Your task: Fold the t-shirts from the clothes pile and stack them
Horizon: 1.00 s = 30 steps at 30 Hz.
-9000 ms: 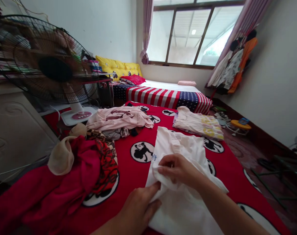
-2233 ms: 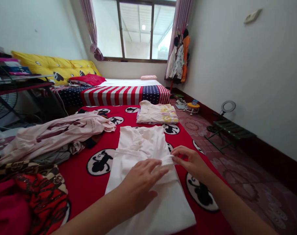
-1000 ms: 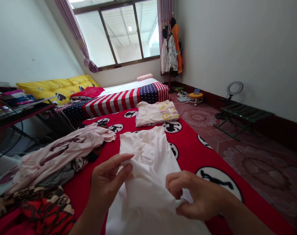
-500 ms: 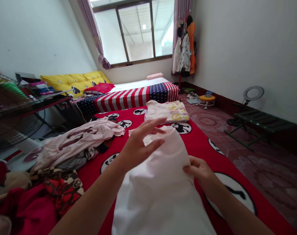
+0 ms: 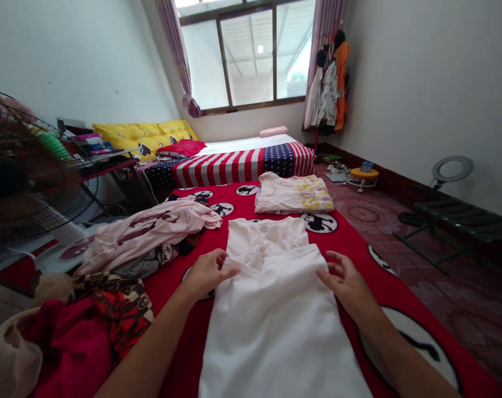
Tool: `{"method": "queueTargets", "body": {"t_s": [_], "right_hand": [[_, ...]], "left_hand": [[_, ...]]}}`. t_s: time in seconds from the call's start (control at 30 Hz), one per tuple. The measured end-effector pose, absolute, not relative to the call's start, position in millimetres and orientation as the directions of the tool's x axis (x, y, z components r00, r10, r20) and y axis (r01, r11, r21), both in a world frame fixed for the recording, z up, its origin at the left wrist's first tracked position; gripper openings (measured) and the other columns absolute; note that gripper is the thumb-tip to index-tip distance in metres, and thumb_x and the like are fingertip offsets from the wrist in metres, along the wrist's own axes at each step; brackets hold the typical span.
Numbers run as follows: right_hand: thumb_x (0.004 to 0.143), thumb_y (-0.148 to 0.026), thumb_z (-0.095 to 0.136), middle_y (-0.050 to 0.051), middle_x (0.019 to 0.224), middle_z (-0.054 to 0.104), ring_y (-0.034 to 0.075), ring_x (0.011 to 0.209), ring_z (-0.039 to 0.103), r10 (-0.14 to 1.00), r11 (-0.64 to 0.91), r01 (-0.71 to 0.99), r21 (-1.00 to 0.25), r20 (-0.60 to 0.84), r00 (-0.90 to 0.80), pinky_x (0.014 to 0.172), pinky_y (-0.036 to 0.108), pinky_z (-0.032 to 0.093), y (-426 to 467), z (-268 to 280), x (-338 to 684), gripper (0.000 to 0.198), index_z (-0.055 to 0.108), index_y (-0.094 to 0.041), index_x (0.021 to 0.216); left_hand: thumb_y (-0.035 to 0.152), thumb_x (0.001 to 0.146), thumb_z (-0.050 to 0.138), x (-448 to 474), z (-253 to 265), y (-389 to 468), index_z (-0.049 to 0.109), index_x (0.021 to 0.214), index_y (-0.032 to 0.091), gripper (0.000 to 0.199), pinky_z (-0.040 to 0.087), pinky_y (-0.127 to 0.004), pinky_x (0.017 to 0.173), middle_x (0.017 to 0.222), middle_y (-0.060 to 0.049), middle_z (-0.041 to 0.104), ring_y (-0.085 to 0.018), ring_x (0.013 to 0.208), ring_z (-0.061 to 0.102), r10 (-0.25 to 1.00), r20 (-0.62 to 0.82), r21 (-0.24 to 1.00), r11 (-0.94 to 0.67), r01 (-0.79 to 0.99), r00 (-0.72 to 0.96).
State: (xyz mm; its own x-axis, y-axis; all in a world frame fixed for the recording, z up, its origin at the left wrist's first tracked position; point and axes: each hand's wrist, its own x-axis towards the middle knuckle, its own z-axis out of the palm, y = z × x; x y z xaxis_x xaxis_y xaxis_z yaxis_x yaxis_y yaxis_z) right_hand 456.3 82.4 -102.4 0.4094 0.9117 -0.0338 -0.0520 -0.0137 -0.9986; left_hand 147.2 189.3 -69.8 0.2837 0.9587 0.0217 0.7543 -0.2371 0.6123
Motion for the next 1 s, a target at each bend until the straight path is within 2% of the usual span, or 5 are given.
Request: {"method": "queueTargets", "body": {"t_s": [0.2,0.33,0.57,0.77,1.0], "right_hand": [[0.067,-0.051,0.071,0.006,0.081,0.069,0.022,0.07,0.066,0.947,-0.084,0.057,-0.995,-0.062,0.315,0.058,0.031,0.051,84,-107,461,0.045,0.057,-0.019,0.096],[0.069,-0.048,0.067,0.0,0.066,0.062,0.017,0.055,0.058,0.947,-0.138,0.133,-0.981,-0.091,0.307,0.049,0.028,0.045,79,-106,470,0.032,0.057,-0.02,0.082],[0.081,-0.033,0.055,0.01,0.113,0.058,0.026,0.107,0.055,0.844,0.161,0.774,-0.612,0.492,0.214,0.089,0.04,0.045,92,-69,450,0.02,0.064,-0.021,0.093],[0.075,-0.02,0.06,0.007,0.107,0.067,0.023,0.102,0.059,0.944,0.331,0.717,-0.614,0.225,-0.243,0.093,0.039,0.042,133,-42,401,0.026,0.067,-0.021,0.1],[0.076,-0.022,0.061,0.003,0.08,0.067,0.019,0.078,0.06,0.94,0.335,0.689,-0.643,0.274,-0.201,0.076,0.032,0.046,146,-58,378,0.008,0.068,-0.021,0.08]], "left_hand": [[0.039,0.066,0.071,151,-69,188,0.07,0.082,0.019,0.026,0.041,-0.028,0.067,0.079,-0.004,0.065,-0.02,0.074,0.057,0.92,0.127,0.664,-0.356,0.657,0.37],[0.046,0.071,0.068,150,-67,189,0.065,0.079,0.016,0.031,0.04,-0.024,0.062,0.075,-0.003,0.063,-0.016,0.069,0.056,0.931,0.049,0.901,-0.199,0.387,0.363],[0.044,0.067,0.075,141,-64,193,0.065,0.078,0.014,0.034,0.043,-0.023,0.064,0.088,-0.005,0.064,-0.016,0.078,0.058,0.911,0.077,0.96,-0.177,0.216,0.406],[0.037,0.069,0.077,136,-53,189,0.062,0.077,0.015,0.028,0.045,-0.025,0.078,0.108,-0.008,0.064,-0.019,0.094,0.059,0.863,0.101,0.992,-0.126,0.016,0.494],[0.042,0.065,0.078,145,-64,188,0.053,0.081,0.017,0.039,0.042,-0.019,0.059,0.077,0.001,0.06,-0.012,0.069,0.057,0.876,-0.022,0.992,0.078,-0.096,0.481]]}}
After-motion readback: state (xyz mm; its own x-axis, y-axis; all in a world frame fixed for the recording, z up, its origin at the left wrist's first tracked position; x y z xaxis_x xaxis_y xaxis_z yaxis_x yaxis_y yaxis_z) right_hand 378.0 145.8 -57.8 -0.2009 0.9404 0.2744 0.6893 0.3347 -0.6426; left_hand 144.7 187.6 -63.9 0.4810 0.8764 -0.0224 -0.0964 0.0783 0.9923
